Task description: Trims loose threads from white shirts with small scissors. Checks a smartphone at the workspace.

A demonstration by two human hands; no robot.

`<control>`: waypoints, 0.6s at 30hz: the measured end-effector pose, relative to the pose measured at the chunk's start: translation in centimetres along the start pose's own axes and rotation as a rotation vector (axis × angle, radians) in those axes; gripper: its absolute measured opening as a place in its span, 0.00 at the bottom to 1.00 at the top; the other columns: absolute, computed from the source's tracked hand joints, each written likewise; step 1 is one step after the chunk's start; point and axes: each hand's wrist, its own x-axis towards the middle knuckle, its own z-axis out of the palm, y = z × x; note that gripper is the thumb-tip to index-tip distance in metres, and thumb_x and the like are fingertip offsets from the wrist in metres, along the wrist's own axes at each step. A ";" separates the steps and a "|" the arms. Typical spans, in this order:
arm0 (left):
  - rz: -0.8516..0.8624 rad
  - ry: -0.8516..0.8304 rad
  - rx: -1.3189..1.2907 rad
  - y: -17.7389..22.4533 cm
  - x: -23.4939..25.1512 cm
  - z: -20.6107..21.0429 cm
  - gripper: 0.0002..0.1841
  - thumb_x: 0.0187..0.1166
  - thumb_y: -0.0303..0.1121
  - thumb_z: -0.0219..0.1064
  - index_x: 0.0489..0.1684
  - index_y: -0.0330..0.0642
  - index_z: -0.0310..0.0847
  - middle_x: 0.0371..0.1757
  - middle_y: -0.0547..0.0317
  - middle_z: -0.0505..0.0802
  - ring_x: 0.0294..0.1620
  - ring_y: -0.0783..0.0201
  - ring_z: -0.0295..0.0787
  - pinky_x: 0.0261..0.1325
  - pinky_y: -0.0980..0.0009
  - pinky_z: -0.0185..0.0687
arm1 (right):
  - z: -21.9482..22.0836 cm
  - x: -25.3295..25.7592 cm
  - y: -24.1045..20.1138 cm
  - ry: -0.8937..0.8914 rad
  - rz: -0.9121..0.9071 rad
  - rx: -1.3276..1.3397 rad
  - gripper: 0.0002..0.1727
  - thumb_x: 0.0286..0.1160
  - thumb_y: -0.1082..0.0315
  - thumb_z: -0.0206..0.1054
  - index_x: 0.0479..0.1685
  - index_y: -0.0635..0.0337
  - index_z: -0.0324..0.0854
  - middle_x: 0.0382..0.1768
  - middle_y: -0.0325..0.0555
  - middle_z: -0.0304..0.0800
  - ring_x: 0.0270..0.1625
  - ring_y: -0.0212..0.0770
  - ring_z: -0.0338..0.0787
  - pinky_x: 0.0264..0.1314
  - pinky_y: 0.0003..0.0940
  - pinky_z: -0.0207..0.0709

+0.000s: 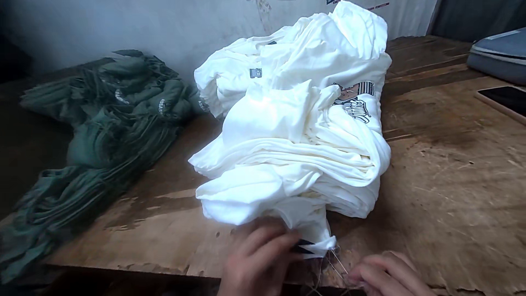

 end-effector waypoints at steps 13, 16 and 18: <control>0.012 0.108 0.229 1.4 0.0 0.5 0.10 0.81 0.44 0.68 0.52 0.57 0.89 0.47 0.66 0.93 0.49 0.65 0.85 0.60 0.63 0.74 | 4.4 1.8 -1.7 0.165 0.142 -0.304 0.32 0.55 0.39 0.83 0.39 0.62 0.87 0.42 0.59 0.87 0.41 0.52 0.89 0.41 0.45 0.84; -0.013 0.112 0.189 0.8 -0.6 0.4 0.11 0.80 0.47 0.71 0.53 0.57 0.90 0.47 0.66 0.93 0.50 0.67 0.86 0.60 0.65 0.75 | 5.9 1.9 -0.7 0.280 0.024 -0.240 0.03 0.67 0.69 0.73 0.35 0.55 0.92 0.38 0.48 0.91 0.43 0.40 0.91 0.49 0.30 0.85; 0.026 0.097 0.172 0.5 -0.9 0.2 0.10 0.80 0.45 0.71 0.52 0.57 0.89 0.47 0.68 0.93 0.48 0.68 0.85 0.58 0.67 0.74 | 4.8 1.4 -0.5 0.252 -0.020 -0.146 0.08 0.72 0.75 0.68 0.37 0.56 0.94 0.37 0.45 0.93 0.45 0.36 0.91 0.55 0.24 0.83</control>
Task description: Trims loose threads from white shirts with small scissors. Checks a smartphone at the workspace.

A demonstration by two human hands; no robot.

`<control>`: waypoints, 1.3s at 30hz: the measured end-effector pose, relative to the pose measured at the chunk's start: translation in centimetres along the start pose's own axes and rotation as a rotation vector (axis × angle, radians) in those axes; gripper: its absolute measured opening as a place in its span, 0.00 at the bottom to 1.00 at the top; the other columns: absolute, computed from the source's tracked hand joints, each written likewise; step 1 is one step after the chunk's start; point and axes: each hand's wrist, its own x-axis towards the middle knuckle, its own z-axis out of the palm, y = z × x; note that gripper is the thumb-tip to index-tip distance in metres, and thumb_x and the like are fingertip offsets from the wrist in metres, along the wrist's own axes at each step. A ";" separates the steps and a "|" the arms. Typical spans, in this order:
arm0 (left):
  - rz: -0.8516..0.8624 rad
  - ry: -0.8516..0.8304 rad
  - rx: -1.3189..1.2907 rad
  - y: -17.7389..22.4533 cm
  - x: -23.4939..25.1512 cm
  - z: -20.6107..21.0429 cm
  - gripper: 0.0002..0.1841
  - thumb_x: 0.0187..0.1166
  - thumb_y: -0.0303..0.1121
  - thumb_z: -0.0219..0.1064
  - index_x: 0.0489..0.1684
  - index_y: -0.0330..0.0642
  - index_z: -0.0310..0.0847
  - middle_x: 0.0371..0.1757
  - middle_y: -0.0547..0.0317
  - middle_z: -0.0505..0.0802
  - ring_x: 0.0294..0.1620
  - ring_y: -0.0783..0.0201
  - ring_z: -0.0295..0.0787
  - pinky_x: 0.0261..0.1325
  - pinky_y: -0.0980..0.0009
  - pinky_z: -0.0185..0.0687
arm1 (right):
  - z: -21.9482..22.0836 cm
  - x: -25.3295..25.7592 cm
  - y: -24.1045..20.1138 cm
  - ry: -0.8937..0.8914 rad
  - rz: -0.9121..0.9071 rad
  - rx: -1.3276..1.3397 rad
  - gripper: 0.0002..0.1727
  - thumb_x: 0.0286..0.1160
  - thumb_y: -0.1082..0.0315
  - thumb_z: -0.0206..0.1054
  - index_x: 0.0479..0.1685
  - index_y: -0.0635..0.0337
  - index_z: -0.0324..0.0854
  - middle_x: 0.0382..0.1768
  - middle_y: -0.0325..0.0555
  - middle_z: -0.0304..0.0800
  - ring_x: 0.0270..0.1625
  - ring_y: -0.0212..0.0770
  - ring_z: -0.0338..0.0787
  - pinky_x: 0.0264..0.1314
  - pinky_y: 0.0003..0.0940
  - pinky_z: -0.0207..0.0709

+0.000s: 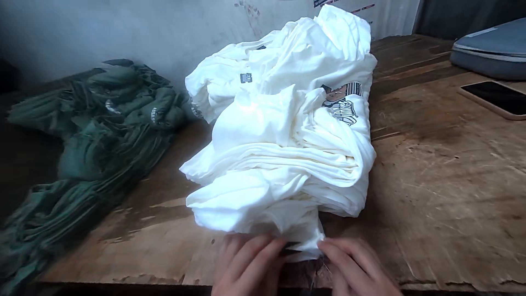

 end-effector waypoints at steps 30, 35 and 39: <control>0.488 -0.029 0.314 1.7 0.8 0.3 0.10 0.85 0.32 0.61 0.54 0.49 0.88 0.44 0.62 0.93 0.38 0.60 0.76 0.51 0.64 0.64 | -5.8 -1.2 -0.2 -0.242 0.123 0.222 0.05 0.74 0.72 0.74 0.37 0.61 0.95 0.35 0.51 0.94 0.43 0.38 0.92 0.53 0.27 0.84; 0.621 -0.070 0.390 2.1 0.8 1.3 0.13 0.85 0.29 0.60 0.59 0.46 0.88 0.51 0.61 0.94 0.46 0.61 0.80 0.58 0.63 0.64 | -6.8 -0.6 -0.3 -0.336 0.122 0.137 0.06 0.73 0.69 0.74 0.38 0.59 0.96 0.30 0.51 0.92 0.36 0.43 0.89 0.46 0.35 0.82; 0.655 -0.096 0.374 2.0 1.5 1.6 0.12 0.85 0.28 0.59 0.54 0.45 0.89 0.50 0.60 0.94 0.43 0.60 0.79 0.50 0.64 0.65 | -7.3 -0.3 -0.2 -0.400 0.118 0.051 0.07 0.74 0.67 0.73 0.38 0.57 0.97 0.28 0.50 0.91 0.34 0.45 0.89 0.45 0.40 0.81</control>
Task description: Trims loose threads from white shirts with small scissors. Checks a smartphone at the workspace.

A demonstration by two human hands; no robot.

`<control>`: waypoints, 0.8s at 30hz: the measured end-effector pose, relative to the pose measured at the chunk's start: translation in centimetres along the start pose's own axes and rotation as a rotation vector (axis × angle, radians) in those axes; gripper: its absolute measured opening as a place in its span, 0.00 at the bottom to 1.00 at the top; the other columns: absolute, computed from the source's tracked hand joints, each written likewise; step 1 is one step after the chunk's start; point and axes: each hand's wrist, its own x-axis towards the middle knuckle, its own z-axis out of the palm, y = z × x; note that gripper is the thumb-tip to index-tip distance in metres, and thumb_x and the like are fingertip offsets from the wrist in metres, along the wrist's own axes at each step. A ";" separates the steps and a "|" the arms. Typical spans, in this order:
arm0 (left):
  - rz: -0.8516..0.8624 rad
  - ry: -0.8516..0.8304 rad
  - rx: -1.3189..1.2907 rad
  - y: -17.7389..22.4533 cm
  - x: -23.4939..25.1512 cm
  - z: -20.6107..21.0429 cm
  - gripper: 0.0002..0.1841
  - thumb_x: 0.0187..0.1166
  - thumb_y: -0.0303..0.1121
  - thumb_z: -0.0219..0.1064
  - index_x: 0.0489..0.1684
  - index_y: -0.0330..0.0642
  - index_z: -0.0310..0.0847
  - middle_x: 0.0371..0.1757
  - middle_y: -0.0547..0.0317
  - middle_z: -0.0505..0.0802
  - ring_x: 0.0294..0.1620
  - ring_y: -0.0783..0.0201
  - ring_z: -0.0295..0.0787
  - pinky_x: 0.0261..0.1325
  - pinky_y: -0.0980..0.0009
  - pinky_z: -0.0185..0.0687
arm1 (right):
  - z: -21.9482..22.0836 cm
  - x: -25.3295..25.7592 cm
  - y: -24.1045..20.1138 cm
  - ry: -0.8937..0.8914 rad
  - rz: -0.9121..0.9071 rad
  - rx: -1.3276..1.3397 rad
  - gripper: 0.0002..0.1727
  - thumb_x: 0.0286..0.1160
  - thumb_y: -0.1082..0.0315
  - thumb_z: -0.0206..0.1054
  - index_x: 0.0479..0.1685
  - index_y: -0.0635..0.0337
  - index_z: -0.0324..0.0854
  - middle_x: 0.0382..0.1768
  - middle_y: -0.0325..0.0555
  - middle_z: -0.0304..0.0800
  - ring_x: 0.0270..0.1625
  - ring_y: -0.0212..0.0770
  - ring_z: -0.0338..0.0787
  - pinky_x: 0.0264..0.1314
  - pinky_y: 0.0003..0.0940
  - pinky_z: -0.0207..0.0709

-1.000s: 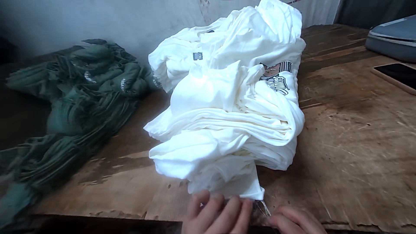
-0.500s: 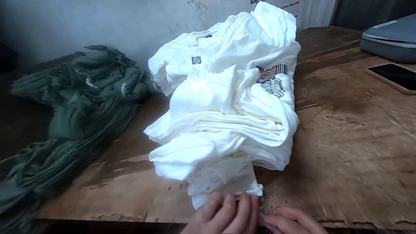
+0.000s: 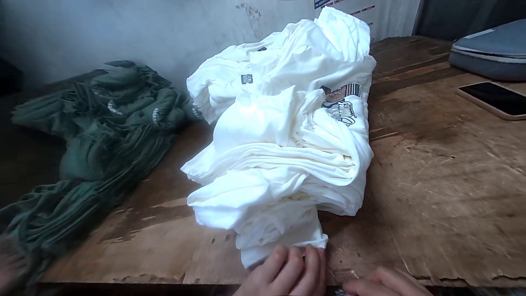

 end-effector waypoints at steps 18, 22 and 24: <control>-0.438 -0.104 -0.298 -1.9 -0.2 -2.4 0.10 0.82 0.37 0.68 0.56 0.59 0.89 0.47 0.64 0.93 0.46 0.61 0.82 0.56 0.60 0.67 | 3.2 1.9 -0.5 0.139 0.101 -0.224 0.08 0.70 0.63 0.73 0.30 0.52 0.96 0.26 0.41 0.90 0.34 0.44 0.89 0.38 0.41 0.79; -0.246 -0.068 -0.124 -0.4 0.6 -2.4 0.11 0.84 0.32 0.63 0.56 0.52 0.90 0.46 0.62 0.94 0.42 0.59 0.80 0.53 0.61 0.65 | 3.3 2.0 -0.8 0.109 0.133 -0.284 0.09 0.66 0.58 0.76 0.34 0.52 0.96 0.28 0.42 0.91 0.35 0.46 0.89 0.40 0.44 0.79; -0.156 -0.094 -0.060 0.1 1.0 -1.8 0.12 0.85 0.30 0.62 0.57 0.49 0.90 0.49 0.61 0.95 0.42 0.60 0.81 0.52 0.62 0.67 | 3.4 2.3 -1.1 0.086 0.165 -0.320 0.12 0.61 0.56 0.78 0.34 0.53 0.96 0.28 0.42 0.92 0.35 0.47 0.90 0.40 0.46 0.78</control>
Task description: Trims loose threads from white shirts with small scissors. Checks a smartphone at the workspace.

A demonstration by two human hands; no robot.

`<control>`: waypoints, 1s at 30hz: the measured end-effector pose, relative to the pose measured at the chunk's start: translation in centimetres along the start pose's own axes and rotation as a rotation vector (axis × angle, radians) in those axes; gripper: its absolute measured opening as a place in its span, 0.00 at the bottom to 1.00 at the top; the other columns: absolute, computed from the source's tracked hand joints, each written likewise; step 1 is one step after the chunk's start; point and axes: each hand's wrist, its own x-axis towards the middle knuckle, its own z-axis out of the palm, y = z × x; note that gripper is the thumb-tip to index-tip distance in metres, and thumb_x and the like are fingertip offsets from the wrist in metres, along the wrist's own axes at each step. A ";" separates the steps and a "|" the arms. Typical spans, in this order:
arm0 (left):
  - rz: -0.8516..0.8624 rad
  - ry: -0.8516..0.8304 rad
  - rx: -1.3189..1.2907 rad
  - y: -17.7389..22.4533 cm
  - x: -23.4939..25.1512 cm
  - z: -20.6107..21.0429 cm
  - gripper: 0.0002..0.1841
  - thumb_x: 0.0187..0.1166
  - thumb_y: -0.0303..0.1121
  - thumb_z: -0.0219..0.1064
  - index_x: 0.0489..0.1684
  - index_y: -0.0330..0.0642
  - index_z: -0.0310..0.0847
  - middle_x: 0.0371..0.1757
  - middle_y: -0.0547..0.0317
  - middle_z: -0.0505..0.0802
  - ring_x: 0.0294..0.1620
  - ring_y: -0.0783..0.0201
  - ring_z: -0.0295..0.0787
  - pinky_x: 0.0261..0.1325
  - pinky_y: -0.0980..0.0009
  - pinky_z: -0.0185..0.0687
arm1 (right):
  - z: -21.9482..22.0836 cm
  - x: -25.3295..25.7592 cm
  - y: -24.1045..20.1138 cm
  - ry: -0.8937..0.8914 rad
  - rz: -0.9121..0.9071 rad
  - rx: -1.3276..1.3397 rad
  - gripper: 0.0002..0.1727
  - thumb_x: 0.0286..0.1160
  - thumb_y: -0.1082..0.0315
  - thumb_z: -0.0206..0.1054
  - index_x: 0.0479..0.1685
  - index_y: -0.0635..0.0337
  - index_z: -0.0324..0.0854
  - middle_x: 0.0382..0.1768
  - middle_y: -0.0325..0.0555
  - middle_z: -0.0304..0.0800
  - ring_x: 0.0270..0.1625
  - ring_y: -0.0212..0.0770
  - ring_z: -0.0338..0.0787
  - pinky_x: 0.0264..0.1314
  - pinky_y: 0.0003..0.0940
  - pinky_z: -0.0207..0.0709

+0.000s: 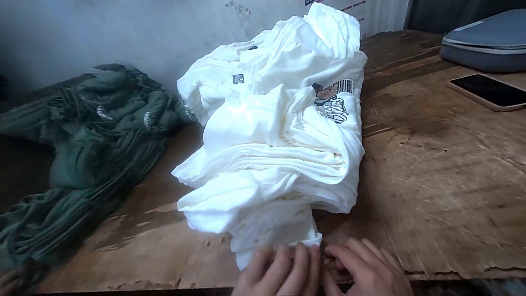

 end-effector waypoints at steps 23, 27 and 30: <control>-0.485 -0.112 -0.297 -2.4 0.6 1.9 0.13 0.61 0.36 0.74 0.43 0.43 0.91 0.38 0.54 0.96 0.38 0.55 0.96 0.41 0.53 0.92 | 0.0 0.7 -0.1 -0.073 0.001 -0.025 0.26 0.60 0.44 0.80 0.50 0.54 0.94 0.49 0.53 0.93 0.52 0.58 0.91 0.51 0.56 0.82; -0.496 0.163 0.013 -7.4 0.6 2.5 0.08 0.68 0.30 0.64 0.36 0.39 0.88 0.30 0.50 0.92 0.28 0.53 0.89 0.30 0.57 0.82 | 2.3 1.5 0.4 0.020 -0.113 0.070 0.04 0.64 0.61 0.76 0.31 0.48 0.95 0.49 0.43 0.94 0.53 0.50 0.90 0.54 0.52 0.79; -0.204 0.284 0.133 -9.1 -1.8 4.7 0.06 0.83 0.32 0.60 0.46 0.42 0.81 0.30 0.51 0.86 0.30 0.51 0.84 0.36 0.57 0.78 | -0.5 1.1 1.2 -0.084 -0.131 0.181 0.06 0.69 0.63 0.75 0.28 0.52 0.95 0.47 0.45 0.95 0.53 0.52 0.90 0.56 0.54 0.79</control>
